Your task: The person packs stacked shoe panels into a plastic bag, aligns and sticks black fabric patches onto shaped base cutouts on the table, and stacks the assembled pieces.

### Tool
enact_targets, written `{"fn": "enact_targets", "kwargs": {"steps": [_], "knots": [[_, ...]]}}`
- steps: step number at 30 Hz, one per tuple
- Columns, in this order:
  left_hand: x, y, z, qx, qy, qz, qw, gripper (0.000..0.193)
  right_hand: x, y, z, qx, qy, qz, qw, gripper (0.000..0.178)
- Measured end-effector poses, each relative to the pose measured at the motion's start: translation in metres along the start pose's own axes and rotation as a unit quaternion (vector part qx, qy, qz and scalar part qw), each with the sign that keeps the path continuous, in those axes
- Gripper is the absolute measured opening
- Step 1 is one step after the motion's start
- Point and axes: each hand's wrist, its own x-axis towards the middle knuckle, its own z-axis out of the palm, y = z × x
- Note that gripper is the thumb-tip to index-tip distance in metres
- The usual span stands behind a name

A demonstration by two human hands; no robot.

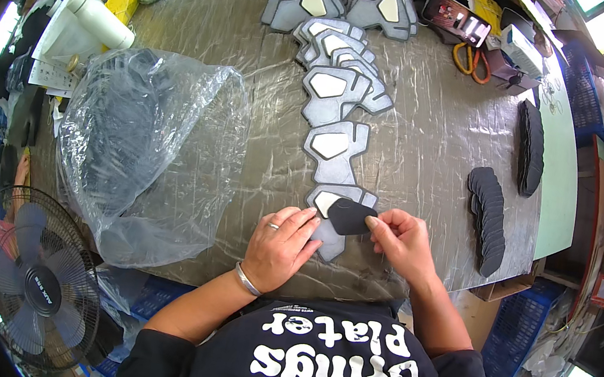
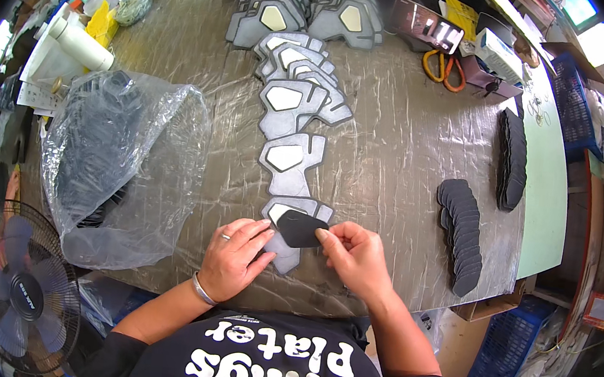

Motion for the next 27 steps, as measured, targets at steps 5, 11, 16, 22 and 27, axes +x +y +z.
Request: {"fn": "enact_targets", "kwargs": {"steps": [5, 11, 16, 22, 27], "knots": [[-0.002, -0.004, 0.002, -0.006, -0.014, 0.001, 1.000, 0.039, 0.012, -0.001, 0.019, -0.036, -0.015, 0.027, 0.999, 0.025], [-0.004, -0.006, 0.005, -0.025, 0.011, -0.017, 0.999, 0.038, 0.020, -0.007, 0.022, -0.062, -0.002, 0.049, 0.997, 0.026], [-0.004, -0.007, 0.005, -0.032, 0.005, -0.020, 0.999, 0.039, 0.023, -0.011, 0.024, -0.068, 0.004, 0.066, 0.996, 0.025], [-0.002, -0.008, 0.005, -0.005, -0.005, 0.003, 1.000, 0.042, 0.024, -0.010, 0.024, -0.077, 0.012, 0.068, 0.995, 0.025], [0.000, -0.006, 0.006, 0.025, -0.032, 0.010, 0.999, 0.043, 0.023, -0.014, 0.027, -0.086, 0.022, 0.063, 0.994, 0.025]]}}
